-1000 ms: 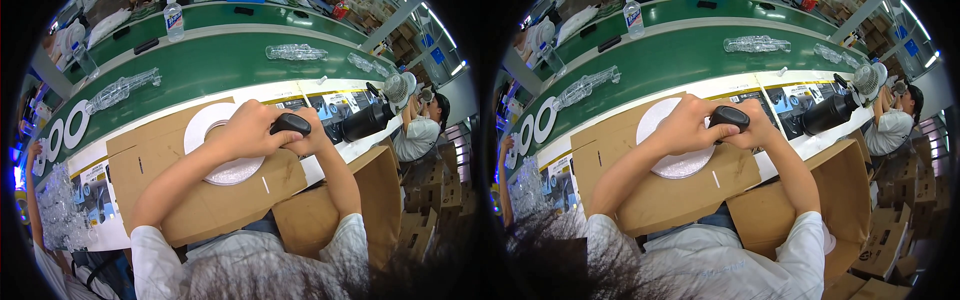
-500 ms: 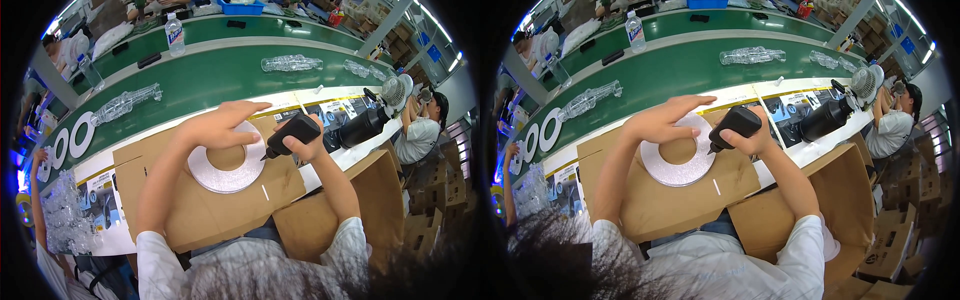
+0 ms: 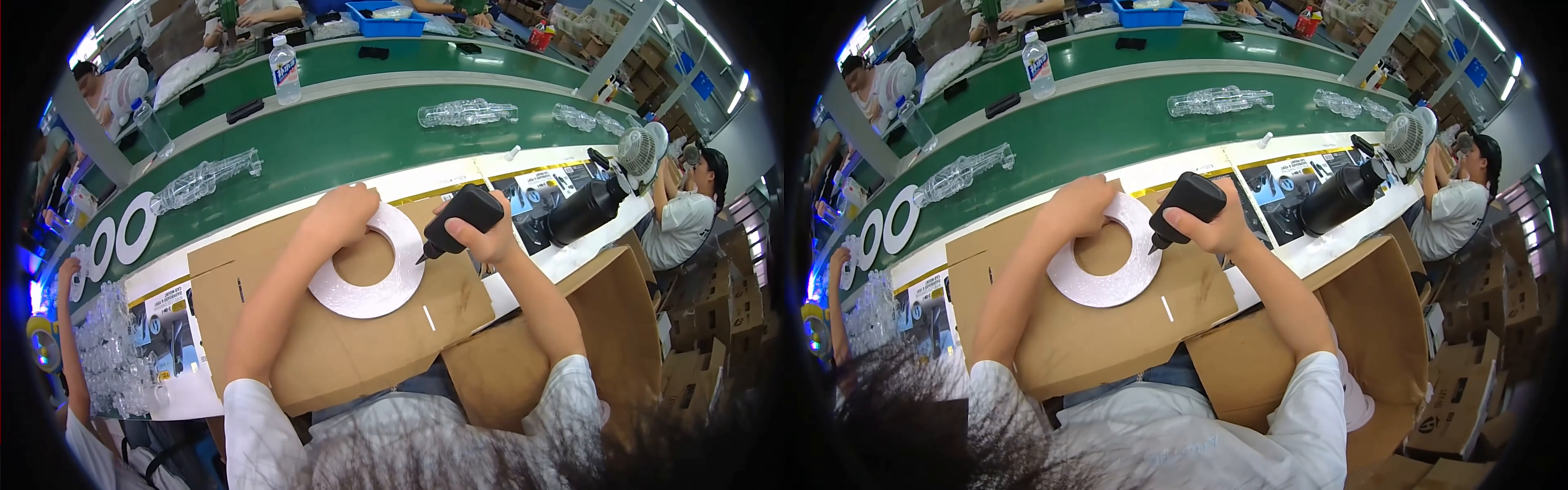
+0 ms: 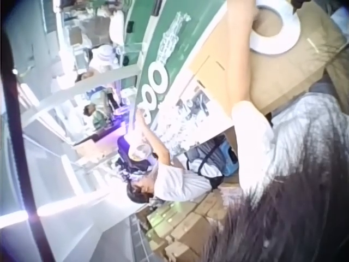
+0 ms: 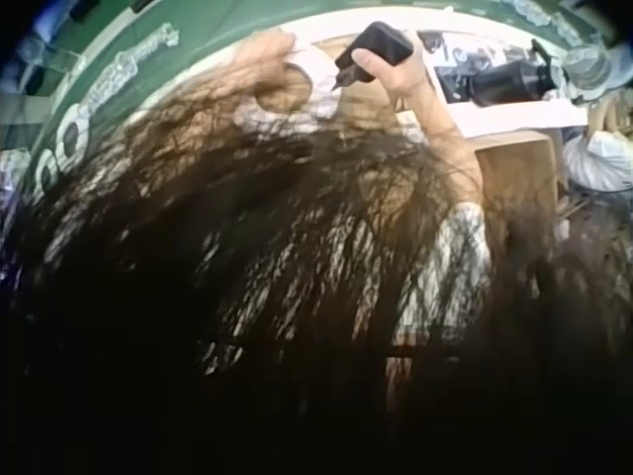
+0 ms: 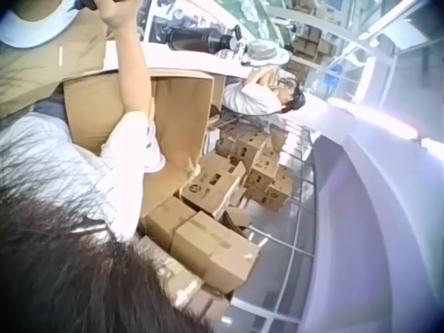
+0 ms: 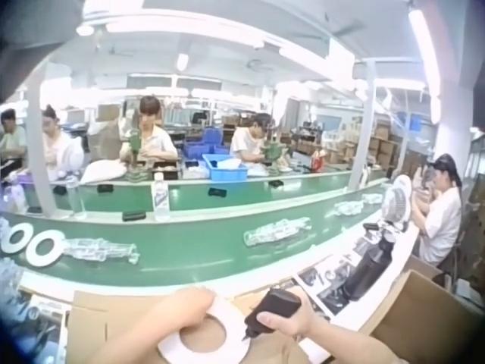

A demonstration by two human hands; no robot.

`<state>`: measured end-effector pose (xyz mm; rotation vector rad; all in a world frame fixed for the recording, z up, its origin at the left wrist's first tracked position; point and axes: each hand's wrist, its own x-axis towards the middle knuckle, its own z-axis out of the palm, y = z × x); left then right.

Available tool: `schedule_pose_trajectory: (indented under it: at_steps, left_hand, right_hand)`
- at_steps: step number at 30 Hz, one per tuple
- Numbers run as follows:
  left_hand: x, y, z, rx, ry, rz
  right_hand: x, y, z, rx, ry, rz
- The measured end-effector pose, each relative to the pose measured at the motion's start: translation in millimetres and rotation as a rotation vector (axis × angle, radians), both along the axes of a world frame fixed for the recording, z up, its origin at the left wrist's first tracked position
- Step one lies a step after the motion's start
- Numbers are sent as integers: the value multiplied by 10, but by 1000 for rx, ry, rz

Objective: Applying a sealant or adhesive to white ring-shaped components and packing them into a shipping box.

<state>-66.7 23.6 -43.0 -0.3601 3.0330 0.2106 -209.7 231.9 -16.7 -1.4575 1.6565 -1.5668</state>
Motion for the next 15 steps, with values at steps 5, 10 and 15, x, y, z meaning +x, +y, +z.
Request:
schedule_pose_trajectory:
  at_steps: [5, 10, 15]
  left_hand:
    - [122, -28, 139, -29, -92, 186]
    - [205, 83, 503, -99, -15, 177]
    - [127, 332, 604, 1030, 387, -237]
  right_hand:
    - [-30, -32, -55, -14, -12, 17]
    - [-16, -39, -115, 43, 69, 29]
    - [123, -122, -142, -98, 244, 35]
